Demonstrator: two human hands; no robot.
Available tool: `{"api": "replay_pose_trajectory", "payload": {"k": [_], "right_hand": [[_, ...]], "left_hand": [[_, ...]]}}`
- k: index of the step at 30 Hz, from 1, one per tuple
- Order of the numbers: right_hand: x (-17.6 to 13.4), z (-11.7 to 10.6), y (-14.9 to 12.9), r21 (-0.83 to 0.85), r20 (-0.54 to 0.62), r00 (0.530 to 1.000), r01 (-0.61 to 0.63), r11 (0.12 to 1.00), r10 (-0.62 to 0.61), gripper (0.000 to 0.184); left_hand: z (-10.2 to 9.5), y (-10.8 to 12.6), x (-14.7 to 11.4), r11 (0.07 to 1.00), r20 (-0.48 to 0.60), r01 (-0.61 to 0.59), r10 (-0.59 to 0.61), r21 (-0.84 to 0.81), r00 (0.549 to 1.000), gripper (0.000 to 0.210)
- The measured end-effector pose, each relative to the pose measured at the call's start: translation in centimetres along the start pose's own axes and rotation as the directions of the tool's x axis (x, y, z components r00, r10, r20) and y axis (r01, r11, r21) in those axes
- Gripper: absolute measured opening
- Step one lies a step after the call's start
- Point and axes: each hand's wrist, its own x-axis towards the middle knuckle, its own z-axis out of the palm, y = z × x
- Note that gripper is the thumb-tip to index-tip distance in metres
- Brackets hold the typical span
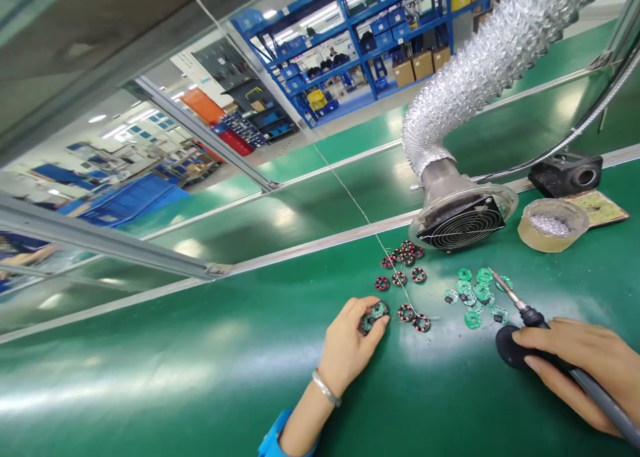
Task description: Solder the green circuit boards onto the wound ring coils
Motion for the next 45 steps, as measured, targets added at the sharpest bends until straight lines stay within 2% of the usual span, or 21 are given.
{"api": "replay_pose_trajectory", "payload": {"k": [3,5,6,9,11,14,16,18,20,22,24,25,26,28,30,34,37,40,42,45], "right_hand": [[0.0,0.1,0.0,-0.027,0.007,1.000,0.000,1.000,0.001,0.025],[-0.1,0.2,0.1,-0.042,0.014,1.000,-0.004,0.999,0.005,0.026],[-0.2,0.3,0.1,-0.050,0.020,1.000,-0.007,0.999,0.008,0.027],[-0.8,0.6,0.3,-0.073,0.038,0.999,-0.035,0.997,0.038,0.029],[-1.1,0.7,0.4,-0.075,0.048,0.997,-0.060,0.995,0.064,0.030],[-1.4,0.8,0.4,-0.064,0.060,0.994,-0.083,0.995,0.086,0.032],[-1.2,0.7,0.4,-0.055,0.056,0.995,-0.074,0.996,0.077,0.032],[-0.8,0.7,0.3,-0.047,0.043,0.997,-0.056,0.997,0.058,0.031],[-0.3,0.6,0.2,-0.042,0.021,0.999,-0.036,0.998,0.037,0.029],[0.2,0.5,-0.1,-0.032,-0.003,1.000,-0.026,0.999,0.026,0.028],[0.6,0.4,-0.2,-0.019,-0.018,1.000,-0.023,1.000,0.023,0.027],[0.6,0.4,-0.3,-0.013,-0.023,0.999,-0.025,1.000,0.025,0.026],[0.7,0.4,-0.3,-0.009,-0.025,0.999,-0.025,1.000,0.025,0.026],[0.7,0.3,-0.4,-0.005,-0.030,0.999,-0.021,1.000,0.021,0.025],[0.6,0.4,-0.4,-0.006,-0.034,0.999,-0.016,1.000,0.016,0.025],[0.7,0.3,-0.4,-0.016,-0.036,0.999,-0.016,1.000,0.016,0.023],[0.9,0.3,-0.4,-0.020,-0.028,1.000,-0.012,1.000,0.011,0.022],[1.0,0.3,-0.4,-0.003,-0.015,1.000,-0.005,1.000,0.005,0.023],[1.0,0.3,-0.4,-0.011,-0.044,0.999,-0.007,1.000,0.007,0.023],[0.8,-0.1,-0.1,-0.053,-0.219,0.975,-0.051,0.997,0.038,0.020]], "left_hand": [[-1.9,-2.7,2.7,0.993,-0.037,0.108,-0.107,0.046,0.994,0.029],[-2.9,-4.5,6.7,0.964,-0.085,0.240,-0.231,0.113,0.969,0.030],[-3.1,-5.3,9.2,0.957,-0.100,0.262,-0.250,0.127,0.963,0.029],[-2.4,-7.1,16.8,0.941,-0.153,0.308,-0.287,0.138,0.946,0.028],[-1.3,-7.8,20.8,0.933,-0.188,0.337,-0.311,0.129,0.932,0.027],[-0.1,-7.9,23.4,0.935,-0.221,0.338,-0.309,0.106,0.925,0.024],[0.0,-7.4,22.9,0.943,-0.262,0.320,-0.287,0.091,0.921,0.025],[-0.6,-6.3,20.6,0.956,-0.324,0.282,-0.243,0.080,0.914,0.023],[-1.2,-4.6,16.7,0.974,-0.387,0.216,-0.173,0.072,0.906,0.015],[-1.4,-2.2,11.8,0.991,-0.394,0.117,-0.084,0.062,0.915,0.014],[-1.0,0.4,6.9,0.998,-0.315,-0.039,0.050,0.040,0.948,0.017],[-0.7,1.7,4.7,0.979,-0.237,-0.205,0.203,0.014,0.950,0.015],[-0.3,2.8,3.0,0.953,-0.182,-0.301,0.298,0.008,0.937,0.015],[0.2,4.6,1.0,0.940,-0.094,-0.341,0.342,0.026,0.935,0.021],[0.4,5.7,0.7,0.947,-0.043,-0.319,0.320,0.034,0.946,0.027],[0.1,6.7,2.6,0.952,-0.012,-0.304,0.304,-0.030,0.953,0.026],[0.3,7.4,3.7,0.931,0.038,-0.362,0.364,-0.042,0.931,0.028],[0.8,8.0,3.9,0.895,0.072,-0.446,0.445,-0.015,0.892,0.015],[0.4,8.2,3.7,0.891,0.031,-0.452,0.454,-0.040,0.891,0.018],[-2.0,8.8,4.1,0.916,-0.144,-0.358,0.336,-0.181,0.931,0.015]]}}
